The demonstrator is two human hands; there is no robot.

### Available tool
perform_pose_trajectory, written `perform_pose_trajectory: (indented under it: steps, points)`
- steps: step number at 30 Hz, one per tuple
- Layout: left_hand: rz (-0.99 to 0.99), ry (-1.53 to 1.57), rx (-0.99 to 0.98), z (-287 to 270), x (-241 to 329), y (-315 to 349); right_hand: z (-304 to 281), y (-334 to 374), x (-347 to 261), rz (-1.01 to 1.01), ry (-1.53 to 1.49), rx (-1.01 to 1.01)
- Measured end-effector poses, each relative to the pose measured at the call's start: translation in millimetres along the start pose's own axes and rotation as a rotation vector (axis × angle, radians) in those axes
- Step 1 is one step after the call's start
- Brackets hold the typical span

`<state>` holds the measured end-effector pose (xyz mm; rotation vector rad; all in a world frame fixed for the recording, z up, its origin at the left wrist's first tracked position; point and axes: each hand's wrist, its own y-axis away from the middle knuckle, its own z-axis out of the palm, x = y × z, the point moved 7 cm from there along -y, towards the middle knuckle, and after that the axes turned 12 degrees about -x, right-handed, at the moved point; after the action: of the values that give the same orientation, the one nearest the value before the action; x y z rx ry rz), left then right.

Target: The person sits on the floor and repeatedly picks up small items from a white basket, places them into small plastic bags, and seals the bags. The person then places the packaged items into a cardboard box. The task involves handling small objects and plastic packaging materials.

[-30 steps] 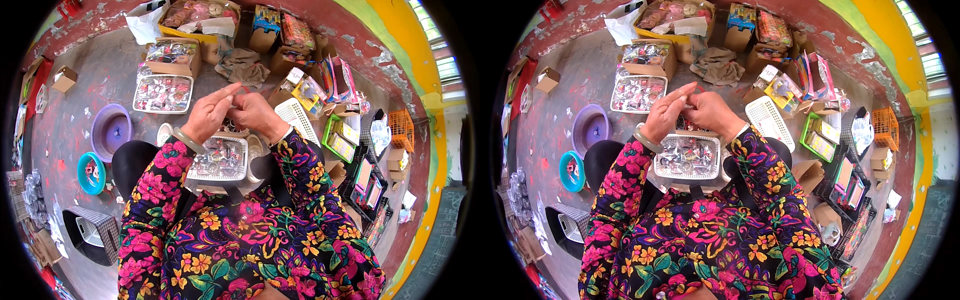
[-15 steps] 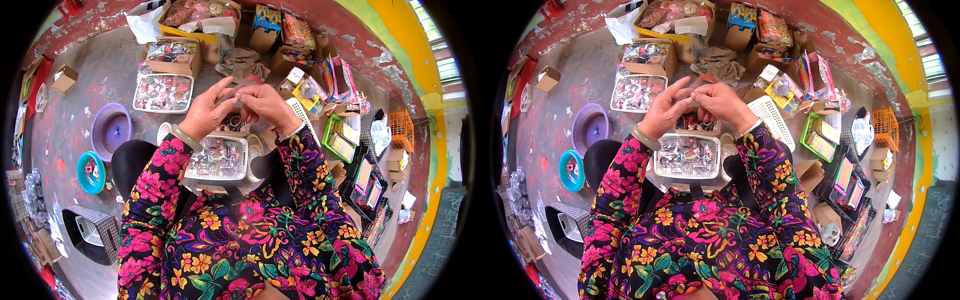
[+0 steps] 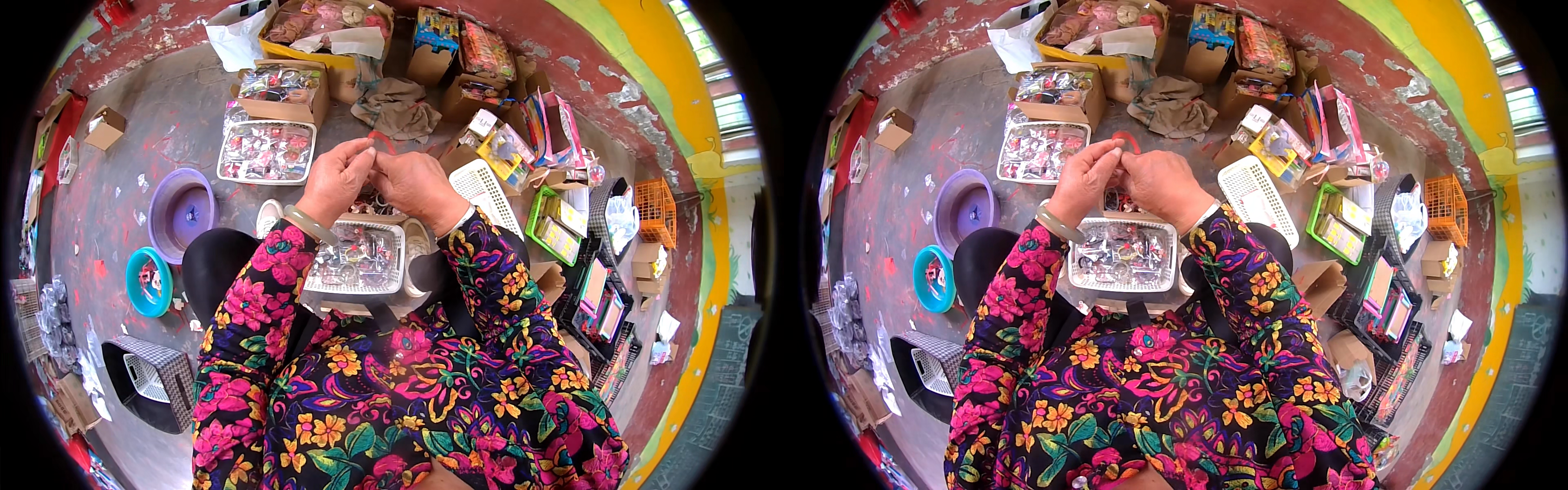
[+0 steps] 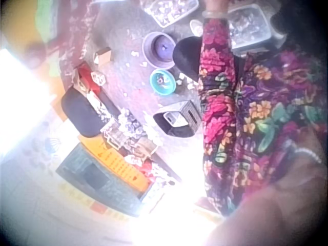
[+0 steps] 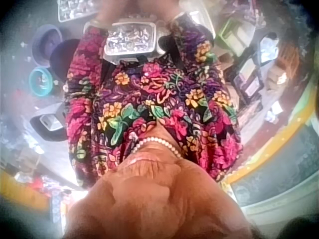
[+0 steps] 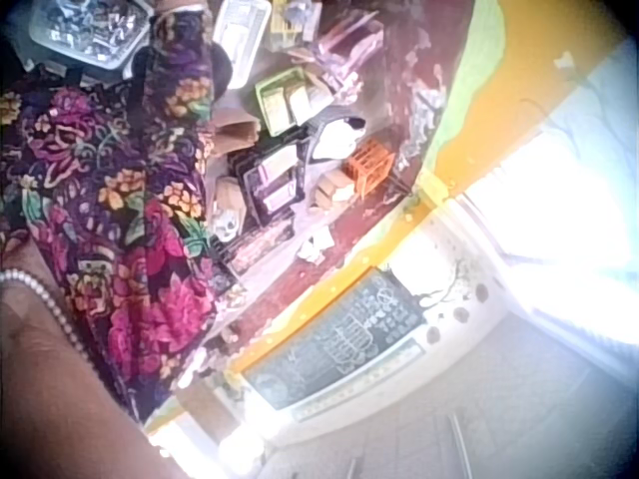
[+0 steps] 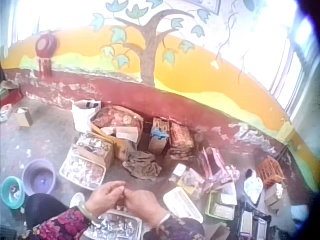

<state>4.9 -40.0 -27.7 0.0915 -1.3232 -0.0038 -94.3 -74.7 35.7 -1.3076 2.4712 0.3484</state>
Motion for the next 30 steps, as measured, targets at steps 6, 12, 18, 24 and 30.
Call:
perform_pose_trajectory:
  steps: [6, 12, 18, 24, 30]
  points:
    - [-0.028, -0.033, -0.002, -1.9, 0.1, -1.6, 6.7, -3.5, -4.8, 0.043, 0.122, 0.001]
    - [0.018, 0.038, 0.069, -12.6, -7.3, -3.9, 7.5, -6.4, -7.4, 0.004, 0.135, 0.013]
    - [0.026, 0.036, 0.093, -13.7, -1.6, 0.8, 4.8, -3.5, -20.3, -0.129, 0.212, 0.096]
    - [0.024, -0.023, 0.153, -31.3, 23.0, 11.7, -31.5, 6.2, -26.5, -0.46, -0.41, 0.429]
    - [0.127, 0.111, 0.234, -46.0, 69.5, 44.0, -13.2, -44.5, 51.3, -0.037, -0.952, 0.247]
